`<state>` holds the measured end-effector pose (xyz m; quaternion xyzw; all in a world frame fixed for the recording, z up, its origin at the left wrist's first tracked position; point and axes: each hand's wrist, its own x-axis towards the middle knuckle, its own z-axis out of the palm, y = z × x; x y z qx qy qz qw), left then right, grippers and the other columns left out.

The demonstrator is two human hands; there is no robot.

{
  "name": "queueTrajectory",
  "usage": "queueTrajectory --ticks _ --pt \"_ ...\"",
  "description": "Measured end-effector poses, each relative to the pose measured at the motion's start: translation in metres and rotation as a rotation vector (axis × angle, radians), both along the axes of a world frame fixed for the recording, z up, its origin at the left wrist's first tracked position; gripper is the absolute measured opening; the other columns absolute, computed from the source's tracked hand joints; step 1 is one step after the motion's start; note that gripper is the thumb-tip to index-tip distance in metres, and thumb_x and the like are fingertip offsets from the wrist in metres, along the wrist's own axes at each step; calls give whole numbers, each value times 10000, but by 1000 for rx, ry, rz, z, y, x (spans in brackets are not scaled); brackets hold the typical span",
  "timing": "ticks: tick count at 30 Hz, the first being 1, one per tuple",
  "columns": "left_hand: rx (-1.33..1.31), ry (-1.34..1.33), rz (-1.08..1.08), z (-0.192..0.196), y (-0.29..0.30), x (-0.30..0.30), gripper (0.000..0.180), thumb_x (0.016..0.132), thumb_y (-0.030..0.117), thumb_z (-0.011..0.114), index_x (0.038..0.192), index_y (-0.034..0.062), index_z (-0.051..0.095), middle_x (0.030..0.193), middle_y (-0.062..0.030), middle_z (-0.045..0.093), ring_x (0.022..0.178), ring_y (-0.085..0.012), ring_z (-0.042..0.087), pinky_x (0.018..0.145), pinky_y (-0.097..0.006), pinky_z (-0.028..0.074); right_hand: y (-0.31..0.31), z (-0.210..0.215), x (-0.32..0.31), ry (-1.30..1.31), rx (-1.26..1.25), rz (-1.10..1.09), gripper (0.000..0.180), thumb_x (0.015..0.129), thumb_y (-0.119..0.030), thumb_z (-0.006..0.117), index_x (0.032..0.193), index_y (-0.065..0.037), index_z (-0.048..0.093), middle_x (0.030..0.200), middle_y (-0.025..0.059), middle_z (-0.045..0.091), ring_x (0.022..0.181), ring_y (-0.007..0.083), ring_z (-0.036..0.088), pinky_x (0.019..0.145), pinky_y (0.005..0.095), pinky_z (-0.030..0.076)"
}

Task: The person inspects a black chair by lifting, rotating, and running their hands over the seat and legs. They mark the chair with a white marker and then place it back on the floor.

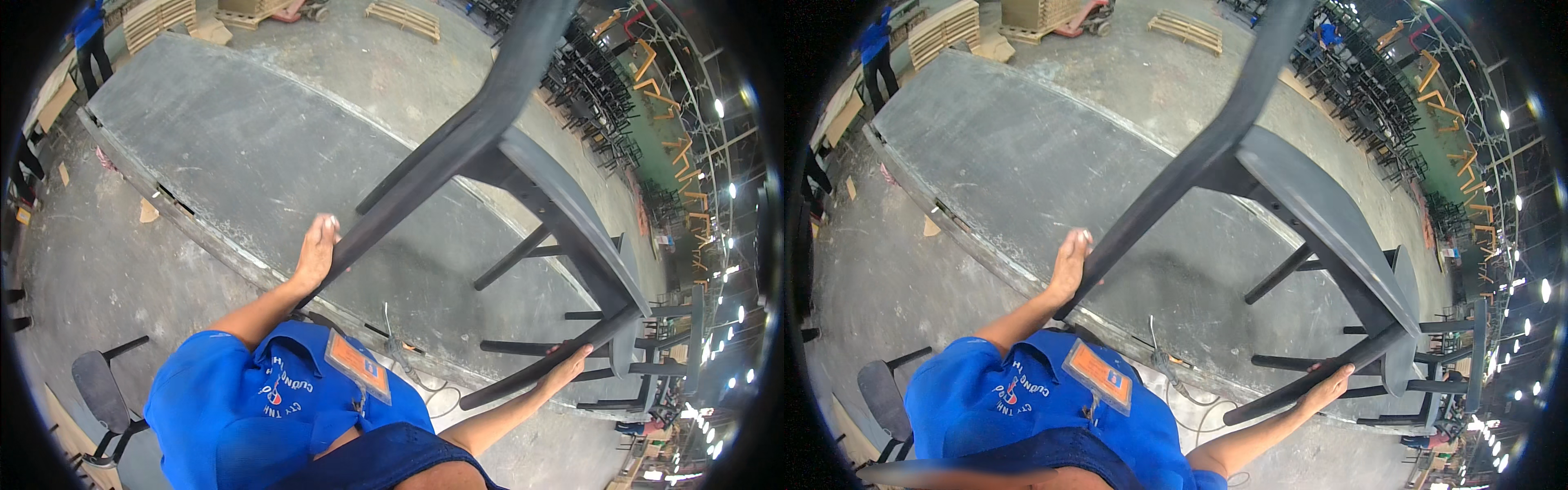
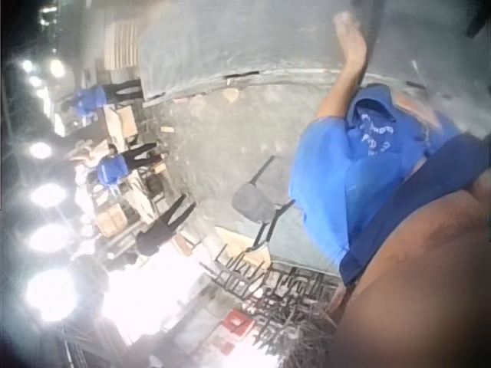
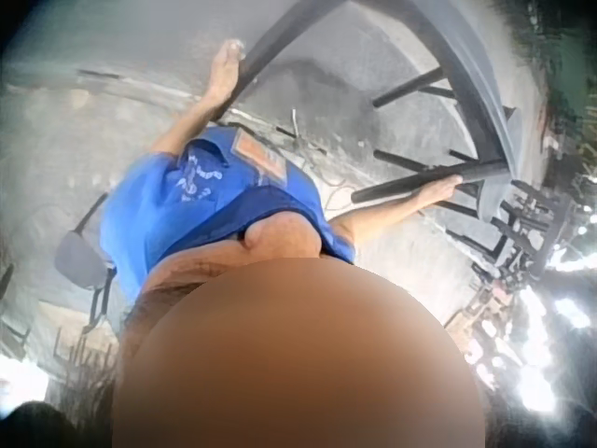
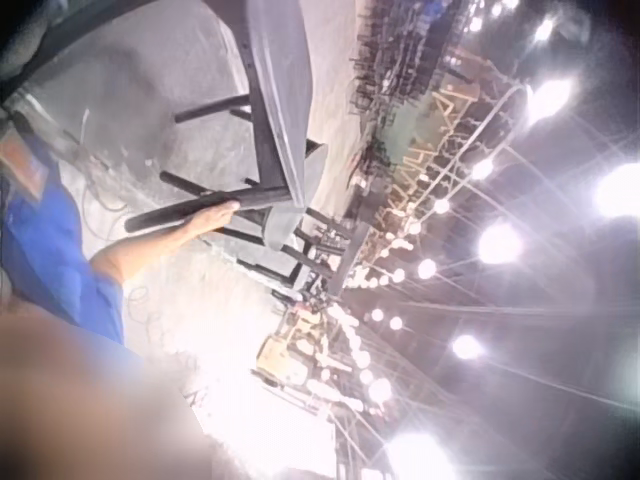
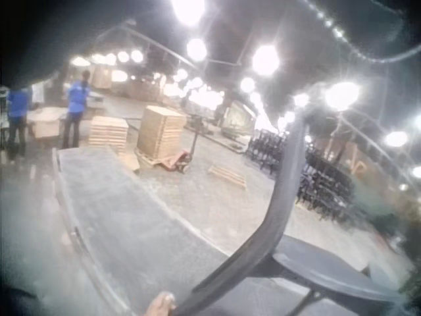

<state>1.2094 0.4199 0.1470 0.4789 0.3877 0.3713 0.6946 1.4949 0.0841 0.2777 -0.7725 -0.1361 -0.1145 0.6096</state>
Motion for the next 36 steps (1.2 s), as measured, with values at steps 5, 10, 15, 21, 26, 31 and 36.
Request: queueTrajectory --ticks 5,10,15,21,26,31,36 --pt "410 85 55 -12 24 14 235 1012 282 379 1008 77 494 755 -43 539 620 -110 542 614 -221 453 22 3 7 -3 -7 -151 639 894 -644 420 747 -30 518 566 50 478 507 143 487 468 273 413" --pt "-220 -313 -11 -24 65 2 218 983 209 460 1087 36 544 841 -58 605 804 -128 607 700 -258 462 48 8 12 22 -52 -258 673 879 -683 389 782 -34 540 565 38 470 485 139 484 448 270 407" --pt "-119 -369 -93 -44 116 45 218 946 169 530 1103 38 605 838 -27 585 754 -103 580 667 -229 455 72 22 18 -4 -103 -222 679 874 -699 368 821 -47 550 570 27 465 472 124 474 429 254 402" --pt "-193 -389 -263 -61 192 140 181 924 151 565 1060 54 635 813 -7 569 744 -77 547 646 -219 447 89 34 42 -74 -263 -259 664 876 -686 394 714 -57 531 532 38 479 460 143 490 426 266 399" --pt "159 -310 -162 -47 233 252 280 829 212 701 1063 71 641 915 -45 604 844 -150 597 733 -282 496 92 36 58 -97 -304 -255 625 880 -644 454 706 -47 526 538 51 502 457 150 503 429 267 401" --pt "432 -135 -84 -7 252 318 388 746 283 768 1069 105 647 1032 -132 607 906 -225 630 806 -343 509 95 35 51 -137 -323 -217 641 899 -648 397 684 -54 510 508 57 485 450 150 492 433 271 397" --pt "526 -120 -91 15 253 326 399 679 281 793 1021 125 659 1000 -135 610 916 -261 619 834 -365 488 93 30 42 -131 -303 -243 647 899 -650 391 688 -51 514 513 52 479 456 149 489 433 269 395"
